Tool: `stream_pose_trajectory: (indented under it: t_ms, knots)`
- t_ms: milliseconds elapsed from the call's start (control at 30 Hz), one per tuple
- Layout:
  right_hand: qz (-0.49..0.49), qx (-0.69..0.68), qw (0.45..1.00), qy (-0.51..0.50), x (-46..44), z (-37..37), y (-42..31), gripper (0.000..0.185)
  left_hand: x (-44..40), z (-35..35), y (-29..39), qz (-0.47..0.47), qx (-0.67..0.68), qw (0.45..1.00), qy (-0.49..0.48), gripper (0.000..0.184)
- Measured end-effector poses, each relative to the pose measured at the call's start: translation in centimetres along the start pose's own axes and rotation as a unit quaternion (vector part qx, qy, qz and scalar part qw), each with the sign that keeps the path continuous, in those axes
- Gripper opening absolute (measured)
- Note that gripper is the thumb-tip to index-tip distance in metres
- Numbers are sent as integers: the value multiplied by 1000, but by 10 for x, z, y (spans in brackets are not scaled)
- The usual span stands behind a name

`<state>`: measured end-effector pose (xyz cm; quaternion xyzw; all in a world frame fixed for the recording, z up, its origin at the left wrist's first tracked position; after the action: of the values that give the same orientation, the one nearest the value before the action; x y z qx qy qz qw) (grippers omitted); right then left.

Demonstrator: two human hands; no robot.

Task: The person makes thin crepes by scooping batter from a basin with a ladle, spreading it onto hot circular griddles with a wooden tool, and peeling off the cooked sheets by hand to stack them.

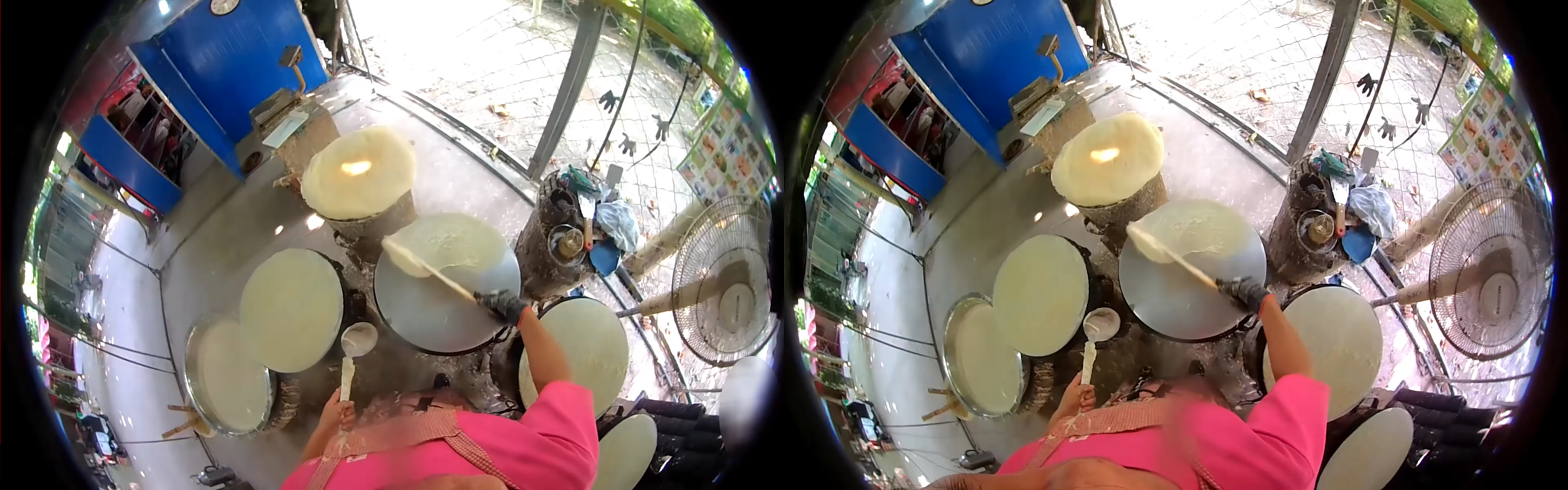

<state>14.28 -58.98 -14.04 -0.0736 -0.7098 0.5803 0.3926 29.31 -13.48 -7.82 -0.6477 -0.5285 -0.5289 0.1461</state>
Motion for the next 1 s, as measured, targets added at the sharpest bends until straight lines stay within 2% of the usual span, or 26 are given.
stream_pose_trajectory:
  t_ms: [33, 100, 200, 267, 300, 367, 467, 500, 533, 600, 667, 700, 733, 767, 867, 900, 933, 967, 1000]
  knots:
    - [-50, -22, 998, -9, 8, -2, 25, 23, -1, 7, -6, 2, 10, 1000, -8, 60]
    - [25, -99, 993, -56, 25, 4, 27, 20, -5, 20, -15, -2, 30, 999, -27, 58]
    - [59, -12, 997, -45, 25, 17, -59, 17, 5, 23, -15, -21, -7, 999, -24, 56]
    - [9, -41, 999, 9, -3, 22, -74, 15, 9, 31, -24, -18, -5, 1000, -16, 54]
    - [18, 42, 999, 5, -15, 11, -81, 25, 2, 38, -28, -19, 3, 1000, -7, 54]
    - [-48, 71, 993, -86, -30, -10, -41, 22, 8, 37, -30, -9, 32, 999, 12, 51]
    - [-71, -53, 984, -157, 8, -10, 2, 21, 7, 39, -39, -12, -9, 1000, 10, 52]
    - [72, 43, 972, -220, 2, -3, 12, 21, 5, 42, -41, -13, -20, 1000, 15, 52]
    - [221, 131, 935, -245, 1, 8, 23, 23, 3, 44, -42, -17, -30, 999, 19, 52]
    - [167, 187, 945, -212, -10, 18, 8, 23, 2, 51, -50, -27, -40, 999, 18, 52]
    - [61, -10, 995, -80, -22, 11, -41, 22, 12, 51, -50, -37, -21, 999, 18, 52]
    - [47, 3, 997, -68, -34, 2, -54, 22, 9, 58, -53, -39, -20, 999, 25, 51]
    - [-13, 73, 995, -74, -19, -15, -82, 24, 2, 70, -59, -38, -19, 999, 32, 51]
    - [-8, 129, 986, -107, -9, -30, -98, 22, 4, 81, -65, -35, -17, 998, 43, 50]
    - [-79, 255, 953, -142, -7, -9, -33, 17, 21, 62, -54, -32, 16, 999, 38, 46]
    - [-74, 246, 952, -169, 3, 5, -6, 16, 25, 59, -58, -29, 44, 998, 35, 45]
    - [-60, 229, 953, -190, 11, 17, 12, 15, 25, 55, -61, 1, 90, 996, 6, 58]
    - [-33, 211, 955, -206, 16, 25, 23, 14, 31, 49, -59, 11, 78, 997, 0, 61]
    - [-14, 189, 962, -198, 19, 29, 13, 14, 34, 49, -59, 12, 90, 996, 8, 61]
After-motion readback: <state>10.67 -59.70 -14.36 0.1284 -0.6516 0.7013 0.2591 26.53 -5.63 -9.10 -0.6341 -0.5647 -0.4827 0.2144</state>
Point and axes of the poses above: each hand's wrist, its own x-axis away from the middle knuckle, its own z-axis out of the back of the hand, y = z × x, the point moved 10 cm from there along -x, towards the middle knuckle, and after that the axes turned 9 degrees about z, right-handed, at the moved point
